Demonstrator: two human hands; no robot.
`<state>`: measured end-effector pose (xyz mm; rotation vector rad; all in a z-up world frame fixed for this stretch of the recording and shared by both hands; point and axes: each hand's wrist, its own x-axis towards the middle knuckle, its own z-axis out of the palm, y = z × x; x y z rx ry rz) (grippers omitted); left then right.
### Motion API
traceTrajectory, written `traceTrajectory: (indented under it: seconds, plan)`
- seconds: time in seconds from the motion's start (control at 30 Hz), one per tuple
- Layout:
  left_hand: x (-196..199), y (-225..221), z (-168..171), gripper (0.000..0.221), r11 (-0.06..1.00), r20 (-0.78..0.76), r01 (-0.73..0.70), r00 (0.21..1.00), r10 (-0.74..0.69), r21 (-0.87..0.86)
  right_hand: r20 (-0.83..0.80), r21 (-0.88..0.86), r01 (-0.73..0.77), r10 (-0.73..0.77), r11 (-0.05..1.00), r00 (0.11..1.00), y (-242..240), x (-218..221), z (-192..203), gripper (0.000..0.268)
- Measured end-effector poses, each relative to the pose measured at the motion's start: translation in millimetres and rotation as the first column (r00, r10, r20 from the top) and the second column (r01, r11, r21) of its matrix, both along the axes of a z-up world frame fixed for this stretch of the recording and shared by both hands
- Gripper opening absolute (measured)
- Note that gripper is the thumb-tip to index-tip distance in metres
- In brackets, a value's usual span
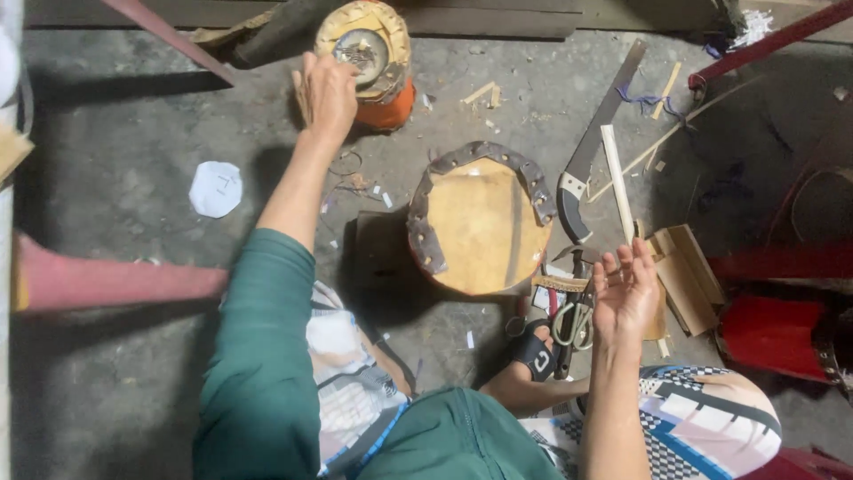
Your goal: Trimming the excess leather or skin from the outer rim of a drum using pliers.
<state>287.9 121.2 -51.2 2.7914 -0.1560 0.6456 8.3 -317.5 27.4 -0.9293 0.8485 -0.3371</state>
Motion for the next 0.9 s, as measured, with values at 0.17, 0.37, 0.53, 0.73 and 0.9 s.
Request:
traceTrajectory:
  seconds: [0.17,0.37,0.53,0.73,0.9]
  plan:
    - [43,9,-31,0.009,0.980,0.137,0.026,0.989,-0.054,0.198,-0.058,-0.128,0.118,-0.126,0.985,0.990,0,9,16,0.039]
    - [69,4,-62,0.009,0.918,-0.012,-0.031,0.999,0.039,0.396,-0.131,-0.097,0.131,-0.143,0.987,0.981,-1,14,13,0.030]
    - [75,-7,-67,0.009,0.891,-0.001,-0.065,0.997,0.073,0.450,-0.111,-0.073,0.118,-0.126,0.990,0.986,2,18,20,0.028]
    - [77,-7,-66,0.012,0.860,0.057,-0.108,0.994,0.091,0.500,-0.113,-0.065,0.120,-0.127,0.991,0.985,-3,17,14,0.034]
    - [82,-1,-66,0.012,0.895,0.036,-0.112,0.994,0.107,0.431,-0.089,-0.077,0.122,-0.128,0.990,0.988,-3,13,19,0.031]
